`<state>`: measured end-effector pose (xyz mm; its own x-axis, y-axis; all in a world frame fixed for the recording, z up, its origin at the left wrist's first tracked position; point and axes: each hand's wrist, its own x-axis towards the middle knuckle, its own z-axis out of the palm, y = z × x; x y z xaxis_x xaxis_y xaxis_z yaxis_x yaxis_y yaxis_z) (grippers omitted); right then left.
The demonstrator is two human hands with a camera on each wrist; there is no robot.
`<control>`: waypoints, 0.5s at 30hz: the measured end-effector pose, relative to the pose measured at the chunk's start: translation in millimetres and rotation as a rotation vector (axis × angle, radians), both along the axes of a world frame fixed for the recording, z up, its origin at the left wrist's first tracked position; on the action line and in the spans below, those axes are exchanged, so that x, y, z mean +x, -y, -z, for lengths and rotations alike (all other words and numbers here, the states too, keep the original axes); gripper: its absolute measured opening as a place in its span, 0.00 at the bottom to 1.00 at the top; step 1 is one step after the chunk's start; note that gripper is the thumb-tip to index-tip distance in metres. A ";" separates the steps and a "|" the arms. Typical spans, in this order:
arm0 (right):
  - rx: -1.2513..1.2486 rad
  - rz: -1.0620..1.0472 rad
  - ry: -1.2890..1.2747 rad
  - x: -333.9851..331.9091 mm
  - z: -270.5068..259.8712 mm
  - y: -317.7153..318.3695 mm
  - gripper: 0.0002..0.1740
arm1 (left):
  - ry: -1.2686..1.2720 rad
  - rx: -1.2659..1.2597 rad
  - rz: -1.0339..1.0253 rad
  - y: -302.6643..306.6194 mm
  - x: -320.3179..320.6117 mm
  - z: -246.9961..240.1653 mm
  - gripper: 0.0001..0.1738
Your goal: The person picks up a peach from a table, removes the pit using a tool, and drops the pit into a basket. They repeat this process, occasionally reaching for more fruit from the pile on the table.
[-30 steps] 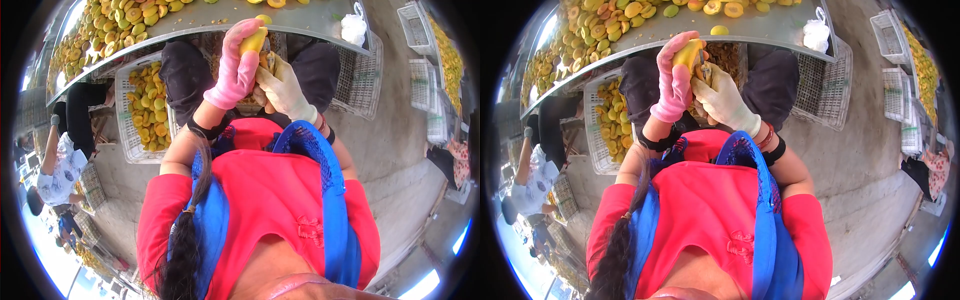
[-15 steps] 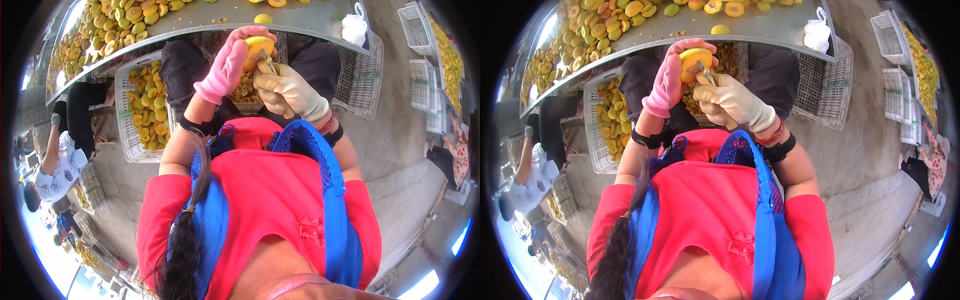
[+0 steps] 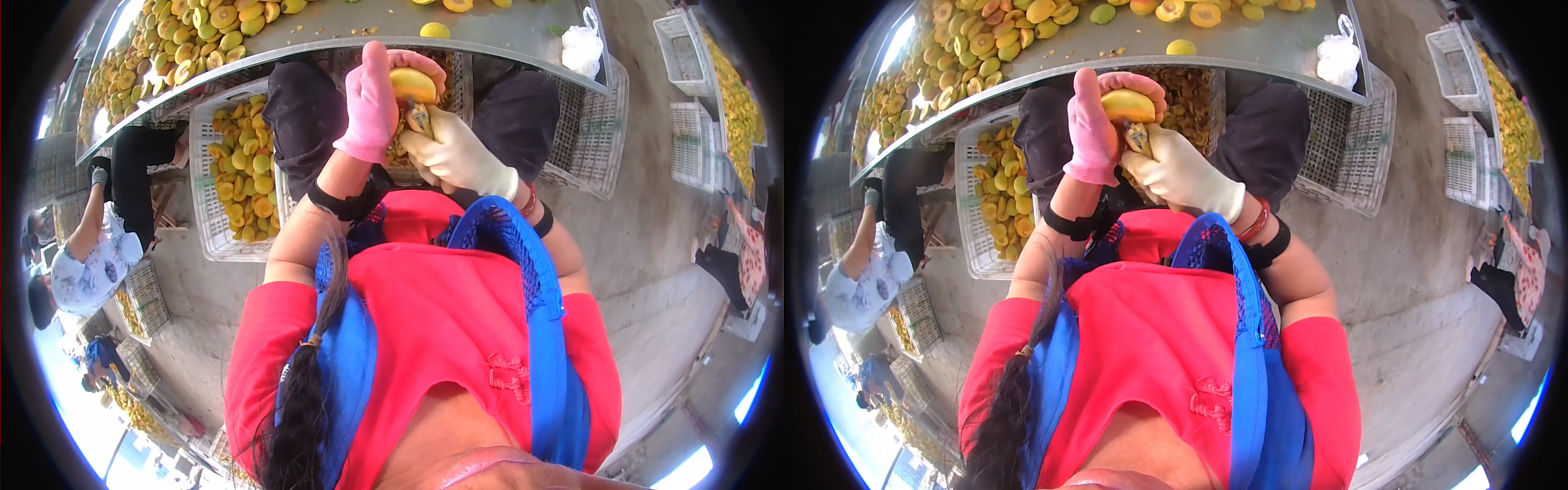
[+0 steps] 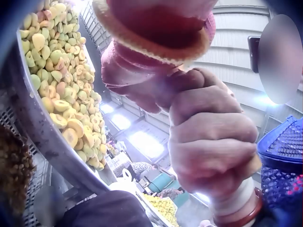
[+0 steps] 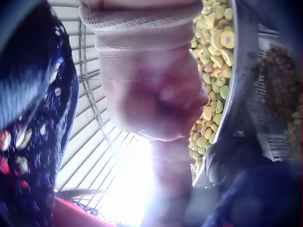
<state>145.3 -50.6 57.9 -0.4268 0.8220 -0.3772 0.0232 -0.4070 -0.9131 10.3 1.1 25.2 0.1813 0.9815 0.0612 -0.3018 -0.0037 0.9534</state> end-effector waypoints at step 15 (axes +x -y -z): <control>-0.034 -0.080 -0.100 5.8 17.6 -3.5 0.06 | -0.213 0.174 0.057 -2.2 -5.5 -1.2 0.49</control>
